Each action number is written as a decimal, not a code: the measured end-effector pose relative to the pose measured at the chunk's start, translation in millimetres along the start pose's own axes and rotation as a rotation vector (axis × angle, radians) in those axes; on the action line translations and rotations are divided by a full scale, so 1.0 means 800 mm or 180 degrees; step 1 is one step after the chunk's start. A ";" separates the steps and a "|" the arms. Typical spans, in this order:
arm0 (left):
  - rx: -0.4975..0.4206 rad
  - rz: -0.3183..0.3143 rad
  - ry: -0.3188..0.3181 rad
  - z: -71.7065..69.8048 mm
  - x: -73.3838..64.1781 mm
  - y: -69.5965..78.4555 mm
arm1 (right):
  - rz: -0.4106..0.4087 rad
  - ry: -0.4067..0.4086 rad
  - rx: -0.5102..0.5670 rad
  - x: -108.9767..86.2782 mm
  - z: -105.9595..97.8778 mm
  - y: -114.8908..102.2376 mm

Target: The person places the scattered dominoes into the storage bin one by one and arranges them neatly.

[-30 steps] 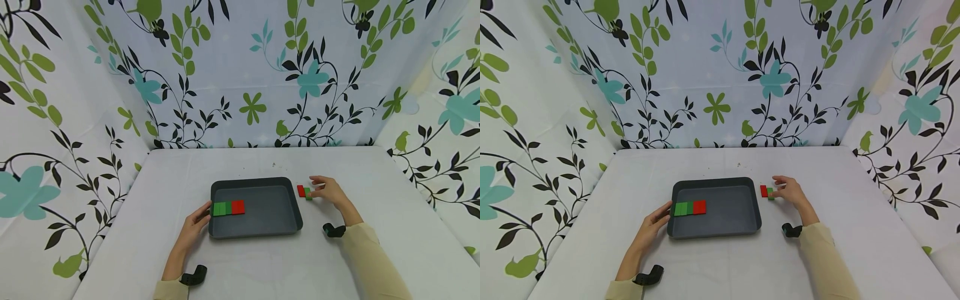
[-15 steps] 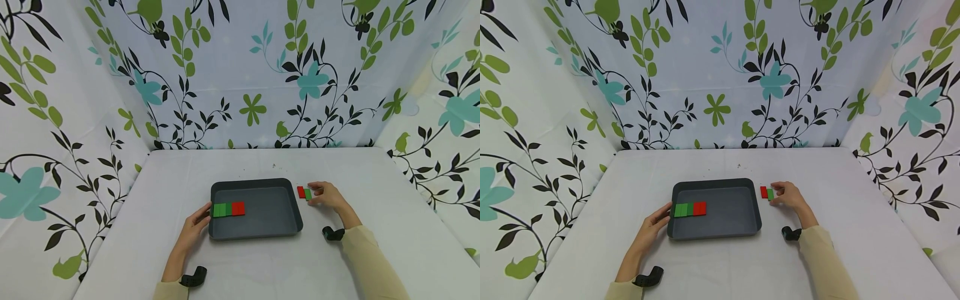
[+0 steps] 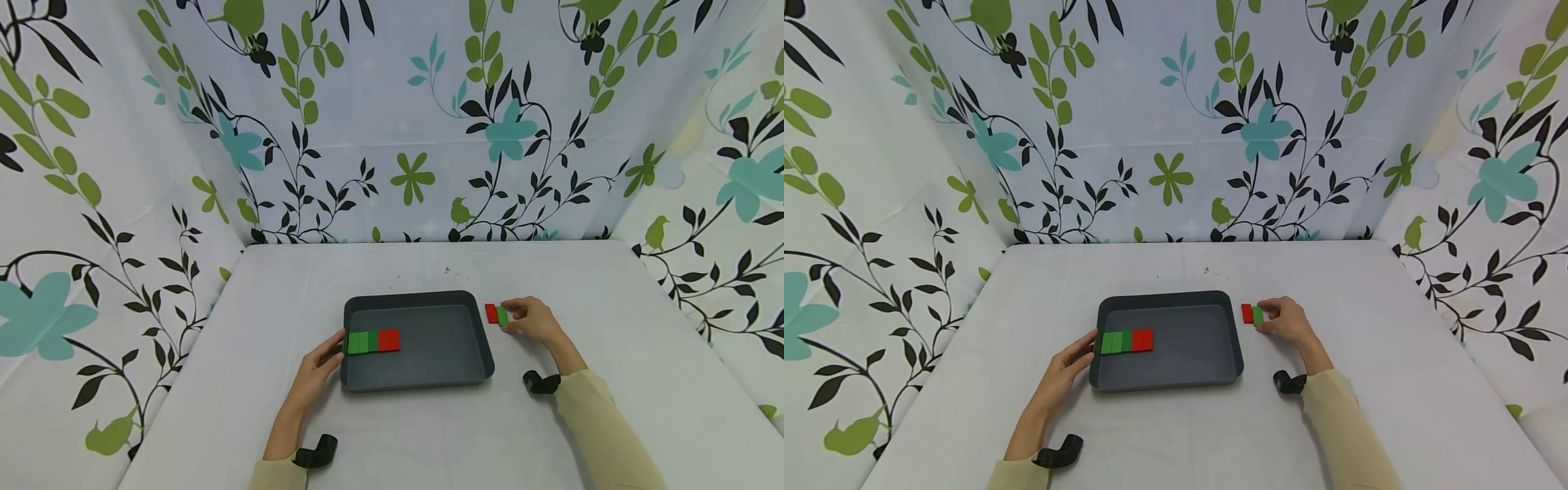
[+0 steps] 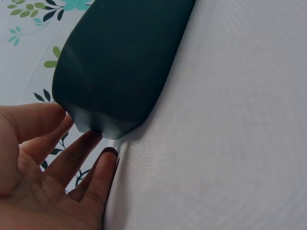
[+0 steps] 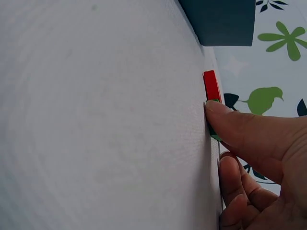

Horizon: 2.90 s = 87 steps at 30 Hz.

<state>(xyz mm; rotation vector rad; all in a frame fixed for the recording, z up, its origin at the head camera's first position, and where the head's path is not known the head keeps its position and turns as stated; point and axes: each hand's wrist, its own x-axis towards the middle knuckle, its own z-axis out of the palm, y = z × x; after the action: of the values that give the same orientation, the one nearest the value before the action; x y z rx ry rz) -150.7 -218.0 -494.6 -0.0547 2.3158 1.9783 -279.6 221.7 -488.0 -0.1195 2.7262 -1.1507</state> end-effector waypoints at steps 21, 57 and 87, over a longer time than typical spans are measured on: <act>0.0012 0.0059 0.0027 0.000 -0.001 0.000 | 0.0047 0.0375 0.0194 -0.013 -0.011 -0.008; 0.0084 0.0152 0.0022 0.001 -0.001 0.000 | -0.0520 0.0472 0.1094 -0.028 0.001 -0.113; 0.0016 0.0055 -0.0016 0.000 0.001 0.000 | -0.0893 -0.0181 0.0903 -0.022 0.110 -0.158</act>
<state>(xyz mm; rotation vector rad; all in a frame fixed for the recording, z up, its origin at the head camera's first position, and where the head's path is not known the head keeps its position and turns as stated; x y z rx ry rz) -151.5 -218.0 -494.3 -0.0296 2.3261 1.9780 -244.1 74.3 -455.5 -0.4988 2.5209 -1.5676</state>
